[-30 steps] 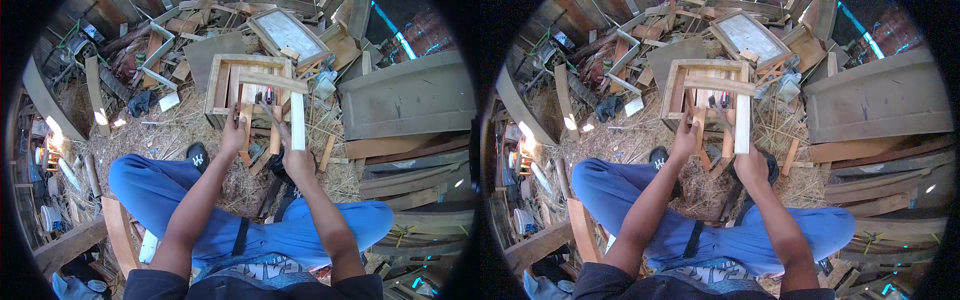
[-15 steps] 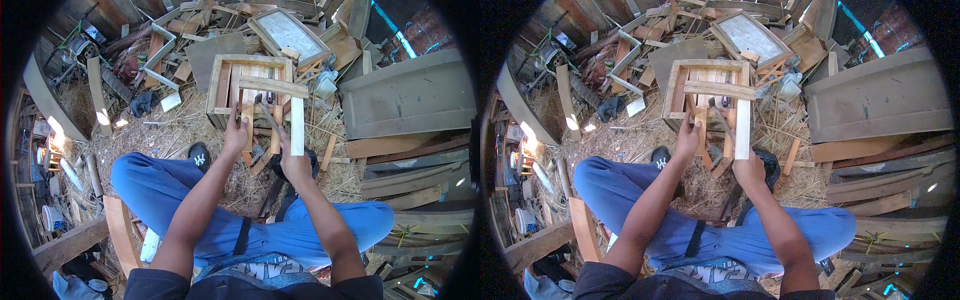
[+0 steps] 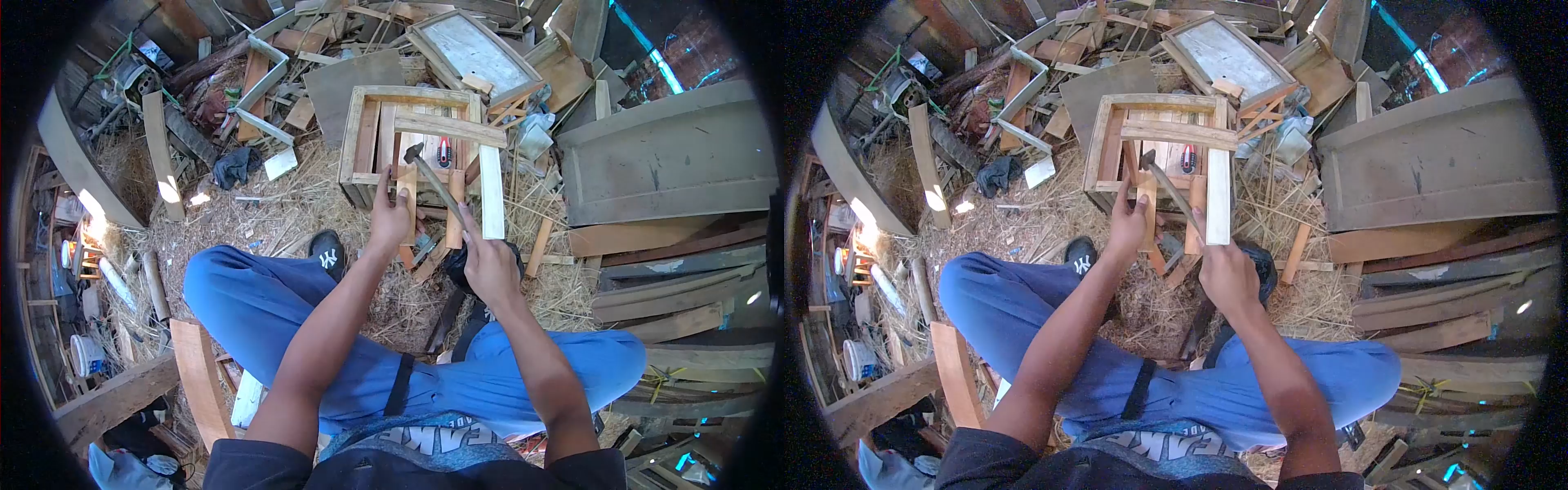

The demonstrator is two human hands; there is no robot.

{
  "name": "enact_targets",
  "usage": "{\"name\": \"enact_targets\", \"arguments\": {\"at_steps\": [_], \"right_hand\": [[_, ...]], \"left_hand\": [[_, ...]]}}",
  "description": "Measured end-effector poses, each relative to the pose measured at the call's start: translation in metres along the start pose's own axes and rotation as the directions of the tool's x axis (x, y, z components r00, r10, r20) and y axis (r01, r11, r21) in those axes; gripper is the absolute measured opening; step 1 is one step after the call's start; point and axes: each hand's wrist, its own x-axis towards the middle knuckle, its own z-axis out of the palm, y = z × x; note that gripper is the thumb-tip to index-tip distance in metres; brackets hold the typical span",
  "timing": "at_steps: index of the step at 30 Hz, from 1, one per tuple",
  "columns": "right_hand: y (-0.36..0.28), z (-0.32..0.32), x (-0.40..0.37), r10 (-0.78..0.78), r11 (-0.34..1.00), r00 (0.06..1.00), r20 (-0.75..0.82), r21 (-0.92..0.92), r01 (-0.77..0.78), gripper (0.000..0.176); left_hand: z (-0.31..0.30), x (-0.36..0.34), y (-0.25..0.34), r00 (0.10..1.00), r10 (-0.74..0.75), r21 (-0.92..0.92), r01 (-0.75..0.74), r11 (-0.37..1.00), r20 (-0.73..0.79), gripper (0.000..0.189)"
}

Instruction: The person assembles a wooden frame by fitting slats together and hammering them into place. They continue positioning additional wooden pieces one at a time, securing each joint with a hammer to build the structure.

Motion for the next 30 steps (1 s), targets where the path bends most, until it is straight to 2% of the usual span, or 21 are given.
{"name": "enact_targets", "arguments": {"at_steps": [3,7,9,10,12,15,16,18,19,21,22,24,25,27,28,30], "right_hand": [[-0.001,0.002,0.001,-0.048,0.998,0.996,-0.079,0.034,0.051,0.062],[0.003,0.001,0.005,-0.042,0.999,0.999,-0.007,-0.030,0.042,0.062],[0.001,0.002,0.003,-0.112,0.990,0.985,-0.134,0.067,0.121,0.063],[-0.001,0.002,0.002,-0.111,0.990,0.985,-0.129,0.068,0.121,0.063],[-0.003,-0.001,0.001,-0.052,0.999,0.999,-0.014,-0.002,0.052,0.063],[0.002,-0.005,0.008,-0.075,0.997,0.997,0.035,0.017,0.075,0.068],[0.000,-0.005,0.007,-0.075,0.997,0.997,0.036,0.018,0.074,0.068],[-0.005,-0.008,0.005,-0.086,0.995,0.993,-0.085,0.050,0.090,0.069],[-0.003,-0.006,0.004,-0.082,0.995,0.993,-0.081,0.049,0.086,0.069],[-0.001,-0.002,0.007,-0.047,0.995,0.998,0.046,-0.089,0.051,0.062],[-0.003,-0.005,0.008,-0.048,0.995,0.998,0.043,-0.088,0.052,0.062],[-0.009,-0.013,0.008,0.062,0.997,0.990,0.123,-0.048,-0.056,0.063],[-0.005,-0.007,0.006,0.062,0.997,0.990,0.127,-0.048,-0.057,0.063],[0.003,0.005,0.002,-0.092,0.995,0.992,-0.084,0.032,0.095,0.071],[0.004,0.005,0.001,-0.094,0.995,0.992,-0.082,0.030,0.097,0.071],[0.002,0.002,0.004,-0.094,0.986,0.993,0.064,-0.133,0.102,0.070]], "left_hand": [[-0.001,-0.001,0.000,1.000,-0.019,-0.003,0.019,1.000,-0.008,0.062],[0.001,-0.002,0.003,0.999,-0.026,0.018,0.027,0.999,-0.018,0.062],[0.002,-0.001,0.003,1.000,-0.024,0.009,0.024,1.000,-0.016,0.062],[0.001,-0.001,0.001,1.000,-0.020,-0.005,0.020,1.000,-0.015,0.062],[0.001,-0.001,0.000,1.000,-0.021,-0.009,0.021,1.000,-0.023,0.062],[0.004,0.002,0.004,0.999,-0.012,-0.005,0.012,1.000,-0.046,0.061],[0.004,0.001,0.003,0.998,-0.021,0.000,0.021,1.000,-0.065,0.061],[0.003,0.002,0.003,0.999,-0.018,-0.015,0.018,1.000,-0.047,0.061],[0.002,0.001,0.002,0.999,-0.013,-0.030,0.012,0.999,-0.031,0.060],[0.003,-0.001,0.004,0.999,-0.027,-0.039,0.025,0.999,-0.035,0.060],[0.003,-0.002,0.006,0.999,-0.037,-0.046,0.035,0.998,-0.038,0.060],[0.004,0.000,0.007,0.998,-0.007,0.019,0.008,1.000,-0.055,0.060],[0.003,-0.001,0.005,0.997,0.016,0.080,-0.011,0.997,-0.071,0.061],[0.002,-0.001,0.002,0.998,-0.010,0.030,0.011,0.999,-0.059,0.061],[0.003,0.000,0.003,0.999,-0.025,-0.018,0.024,1.000,-0.045,0.062],[0.004,-0.001,0.006,0.997,-0.040,-0.012,0.040,0.999,-0.060,0.062]]}}
